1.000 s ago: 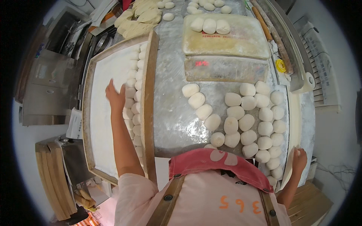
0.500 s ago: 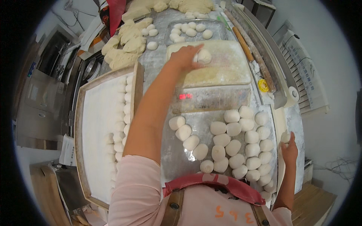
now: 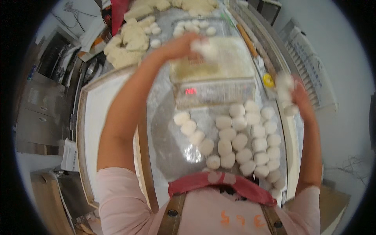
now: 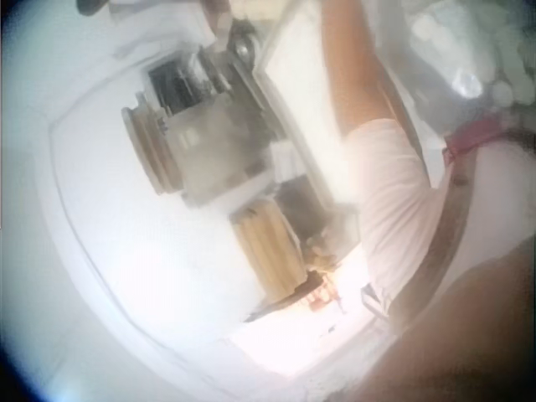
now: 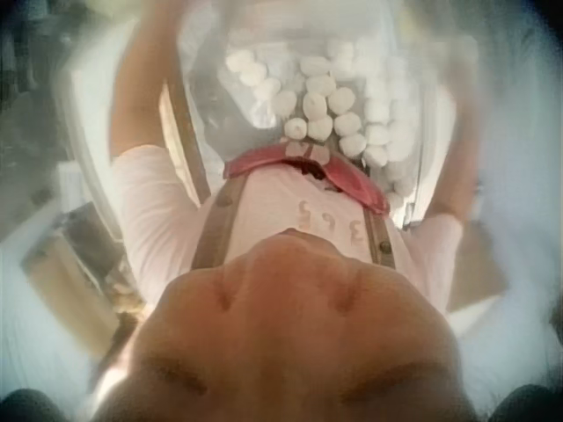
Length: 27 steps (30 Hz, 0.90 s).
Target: The person rolls small pieces of dough into balls and places them on a floured tray. Another person is visible in the background working with larger dough pieces.
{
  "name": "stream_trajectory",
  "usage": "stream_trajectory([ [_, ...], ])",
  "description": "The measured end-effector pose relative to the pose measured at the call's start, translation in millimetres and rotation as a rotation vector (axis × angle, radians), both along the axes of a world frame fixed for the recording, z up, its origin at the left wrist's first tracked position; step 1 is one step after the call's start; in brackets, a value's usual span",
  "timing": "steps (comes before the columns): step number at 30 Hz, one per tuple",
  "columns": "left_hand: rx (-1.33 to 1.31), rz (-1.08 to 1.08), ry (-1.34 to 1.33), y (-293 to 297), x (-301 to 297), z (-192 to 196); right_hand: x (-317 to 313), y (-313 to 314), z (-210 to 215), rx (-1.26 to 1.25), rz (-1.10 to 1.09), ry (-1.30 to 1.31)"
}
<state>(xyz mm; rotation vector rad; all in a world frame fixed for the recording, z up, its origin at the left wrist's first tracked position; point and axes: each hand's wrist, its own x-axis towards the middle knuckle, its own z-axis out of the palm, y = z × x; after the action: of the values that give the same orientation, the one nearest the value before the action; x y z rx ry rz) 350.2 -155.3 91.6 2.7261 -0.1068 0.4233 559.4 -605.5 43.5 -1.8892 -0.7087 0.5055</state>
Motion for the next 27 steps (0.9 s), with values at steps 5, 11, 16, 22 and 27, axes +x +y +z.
stream_trajectory([
  [5, 0.277, 0.473, -0.678, 17, -23, 85, -75, 78, 109, 0.53, 0.206, -0.167],
  [11, 0.139, -0.154, 0.086, -68, -107, -27, -106, -43, 52, 0.051, -0.018, -0.429],
  [16, 0.235, -0.199, 0.448, -120, -178, -103, -96, -234, -35, -0.463, -0.362, -0.412],
  [22, 0.122, -0.052, 0.463, -124, -185, -136, -167, -339, -71, -0.957, -0.427, -0.093],
  [27, 0.119, 0.131, 0.577, -147, -201, -136, -199, -312, -91, -0.628, -0.502, -0.123],
])
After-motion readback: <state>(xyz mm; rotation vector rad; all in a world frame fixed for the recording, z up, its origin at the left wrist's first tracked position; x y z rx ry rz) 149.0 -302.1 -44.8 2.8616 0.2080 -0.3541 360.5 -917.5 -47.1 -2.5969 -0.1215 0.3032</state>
